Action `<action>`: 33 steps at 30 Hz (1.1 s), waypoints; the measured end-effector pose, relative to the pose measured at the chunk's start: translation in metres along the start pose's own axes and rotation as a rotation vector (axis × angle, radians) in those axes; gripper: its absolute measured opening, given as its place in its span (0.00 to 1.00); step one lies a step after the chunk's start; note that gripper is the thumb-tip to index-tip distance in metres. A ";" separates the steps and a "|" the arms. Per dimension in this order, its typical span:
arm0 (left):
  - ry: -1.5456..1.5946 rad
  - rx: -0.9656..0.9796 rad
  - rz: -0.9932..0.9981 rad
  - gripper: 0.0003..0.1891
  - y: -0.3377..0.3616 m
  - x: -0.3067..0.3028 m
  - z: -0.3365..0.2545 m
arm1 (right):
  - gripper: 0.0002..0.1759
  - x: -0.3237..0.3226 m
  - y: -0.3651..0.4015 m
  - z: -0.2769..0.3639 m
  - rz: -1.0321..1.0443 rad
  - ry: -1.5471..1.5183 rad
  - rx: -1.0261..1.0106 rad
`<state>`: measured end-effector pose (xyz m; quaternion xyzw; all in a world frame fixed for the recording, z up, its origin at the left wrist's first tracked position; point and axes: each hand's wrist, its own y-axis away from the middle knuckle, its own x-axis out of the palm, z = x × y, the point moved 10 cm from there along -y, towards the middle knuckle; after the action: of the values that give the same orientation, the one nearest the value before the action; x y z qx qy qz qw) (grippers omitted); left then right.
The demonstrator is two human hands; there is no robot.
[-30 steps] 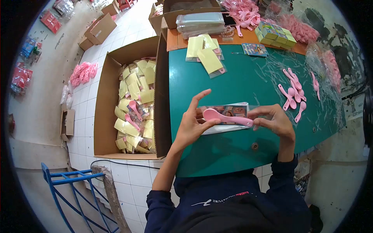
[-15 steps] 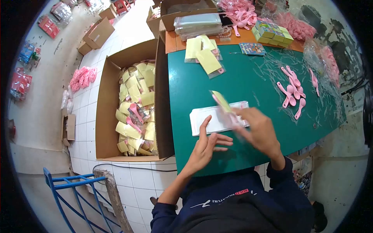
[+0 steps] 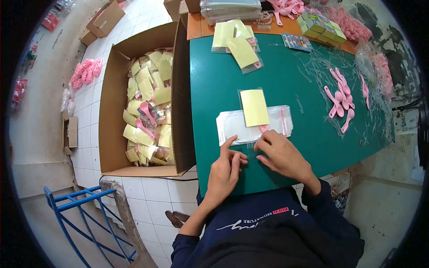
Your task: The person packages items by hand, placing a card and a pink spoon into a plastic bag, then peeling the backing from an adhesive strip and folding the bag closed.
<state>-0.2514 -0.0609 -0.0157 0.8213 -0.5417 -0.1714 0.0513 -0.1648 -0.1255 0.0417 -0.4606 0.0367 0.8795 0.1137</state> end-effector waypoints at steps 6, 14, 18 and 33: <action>0.056 0.084 -0.103 0.23 0.000 -0.002 -0.005 | 0.11 0.011 -0.001 0.007 0.010 0.025 -0.054; 0.148 -0.046 -0.033 0.24 -0.007 0.000 0.005 | 0.10 0.013 -0.005 0.005 0.006 -0.024 -0.059; 0.236 -0.022 -0.031 0.24 -0.011 0.001 0.006 | 0.10 0.011 -0.008 0.009 0.032 -0.010 -0.107; 0.233 -0.035 0.000 0.21 -0.030 0.004 0.002 | 0.10 -0.071 0.015 -0.035 0.245 -0.673 -0.236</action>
<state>-0.2244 -0.0520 -0.0267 0.8346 -0.5292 -0.0840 0.1282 -0.1015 -0.1580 0.0791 -0.1480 -0.0494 0.9869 -0.0404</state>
